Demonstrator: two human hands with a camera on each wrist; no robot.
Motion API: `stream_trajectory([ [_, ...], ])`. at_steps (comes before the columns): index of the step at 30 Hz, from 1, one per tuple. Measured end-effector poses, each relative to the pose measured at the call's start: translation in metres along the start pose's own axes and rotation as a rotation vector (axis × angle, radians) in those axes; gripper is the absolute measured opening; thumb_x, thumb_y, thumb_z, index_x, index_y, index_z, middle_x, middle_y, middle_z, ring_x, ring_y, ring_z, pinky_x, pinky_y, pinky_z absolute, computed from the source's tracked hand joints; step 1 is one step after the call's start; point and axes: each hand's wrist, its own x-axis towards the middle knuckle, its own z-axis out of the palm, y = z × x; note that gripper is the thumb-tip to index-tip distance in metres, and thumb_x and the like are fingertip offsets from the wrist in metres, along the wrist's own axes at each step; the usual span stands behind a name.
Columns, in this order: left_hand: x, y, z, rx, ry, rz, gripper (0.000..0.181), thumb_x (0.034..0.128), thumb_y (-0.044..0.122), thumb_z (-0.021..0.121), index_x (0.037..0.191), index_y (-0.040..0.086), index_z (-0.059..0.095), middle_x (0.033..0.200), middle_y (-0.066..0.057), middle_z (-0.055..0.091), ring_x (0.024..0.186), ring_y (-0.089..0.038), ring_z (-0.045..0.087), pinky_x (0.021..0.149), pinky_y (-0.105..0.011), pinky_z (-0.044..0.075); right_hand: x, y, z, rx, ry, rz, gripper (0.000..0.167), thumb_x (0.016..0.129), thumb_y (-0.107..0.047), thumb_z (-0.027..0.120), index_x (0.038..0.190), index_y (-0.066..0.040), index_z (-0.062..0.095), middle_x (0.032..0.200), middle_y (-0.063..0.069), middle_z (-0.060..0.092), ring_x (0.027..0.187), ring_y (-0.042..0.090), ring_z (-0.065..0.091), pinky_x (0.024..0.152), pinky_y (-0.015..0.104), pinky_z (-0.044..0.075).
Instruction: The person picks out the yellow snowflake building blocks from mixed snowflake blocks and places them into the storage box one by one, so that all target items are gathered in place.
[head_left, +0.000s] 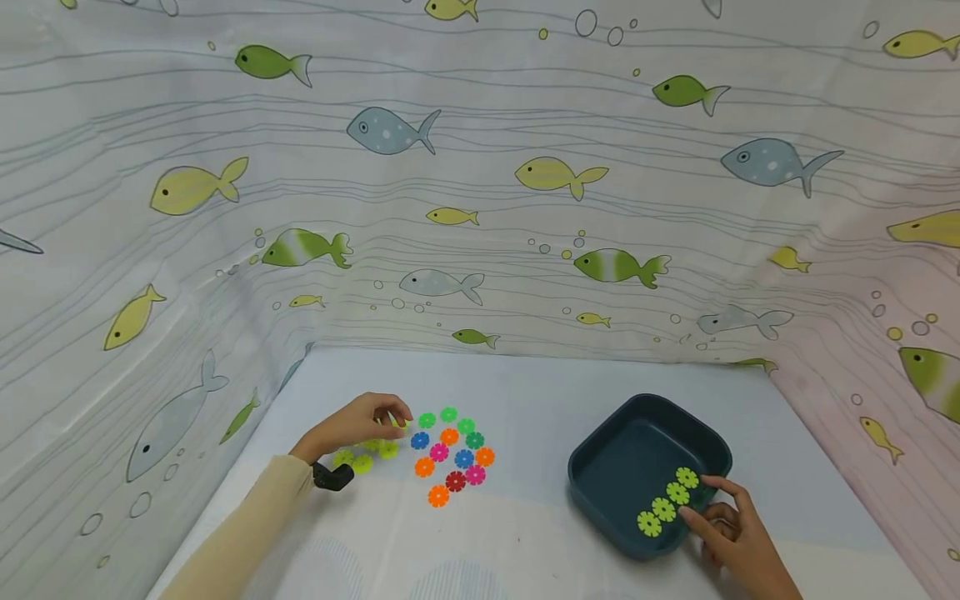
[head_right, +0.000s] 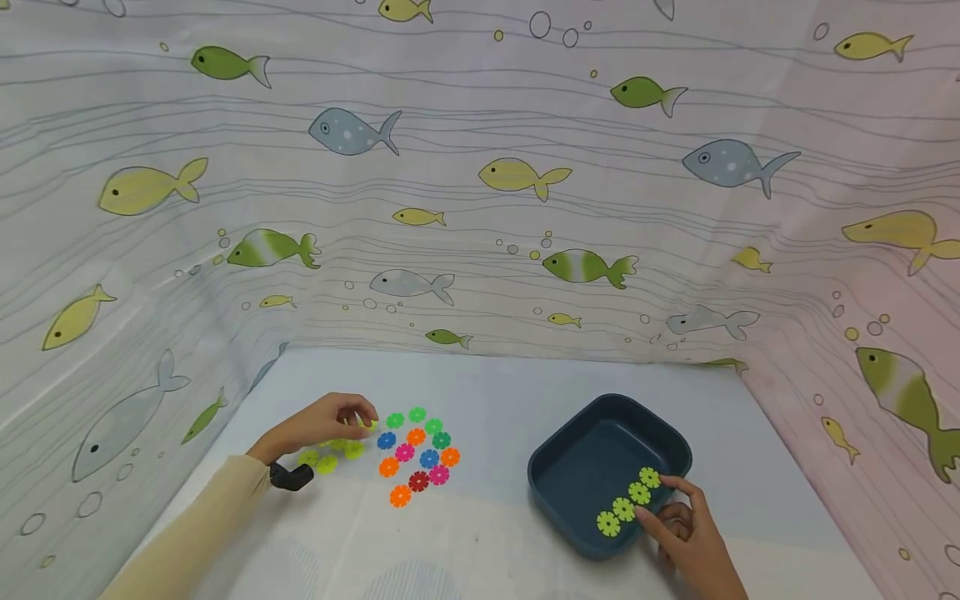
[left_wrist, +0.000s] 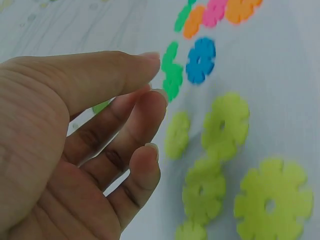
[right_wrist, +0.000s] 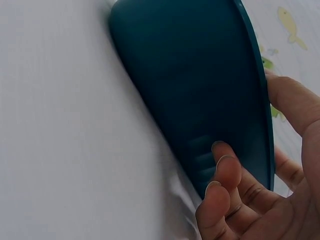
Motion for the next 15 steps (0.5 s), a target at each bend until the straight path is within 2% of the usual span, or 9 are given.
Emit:
stream_trajectory([
  [7, -0.010, -0.010, -0.011, -0.008, 0.014, -0.033, 0.025, 0.0930, 0.016, 0.078, 0.115, 0.008, 0.071, 0.106, -0.007, 0.068, 0.088, -0.029, 0.063, 0.078, -0.030, 0.054, 0.000, -0.002, 0.001, 0.006, 0.003, 0.000, 0.067, 0.100, -0.025, 0.070, 0.149, -0.014, 0.025, 0.091, 0.015, 0.062, 0.056, 0.027, 0.055, 0.047, 0.039, 0.050],
  [15, -0.009, -0.017, -0.018, 0.004, 0.030, -0.062, 0.026, 0.0920, 0.017, 0.079, 0.115, 0.008, 0.071, 0.108, -0.007, 0.068, 0.085, -0.028, 0.062, 0.075, -0.030, 0.054, 0.000, -0.005, 0.007, 0.004, 0.017, -0.012, 0.067, 0.101, -0.024, 0.070, 0.149, -0.013, 0.025, 0.090, 0.015, 0.062, 0.056, 0.027, 0.055, 0.047, 0.039, 0.050],
])
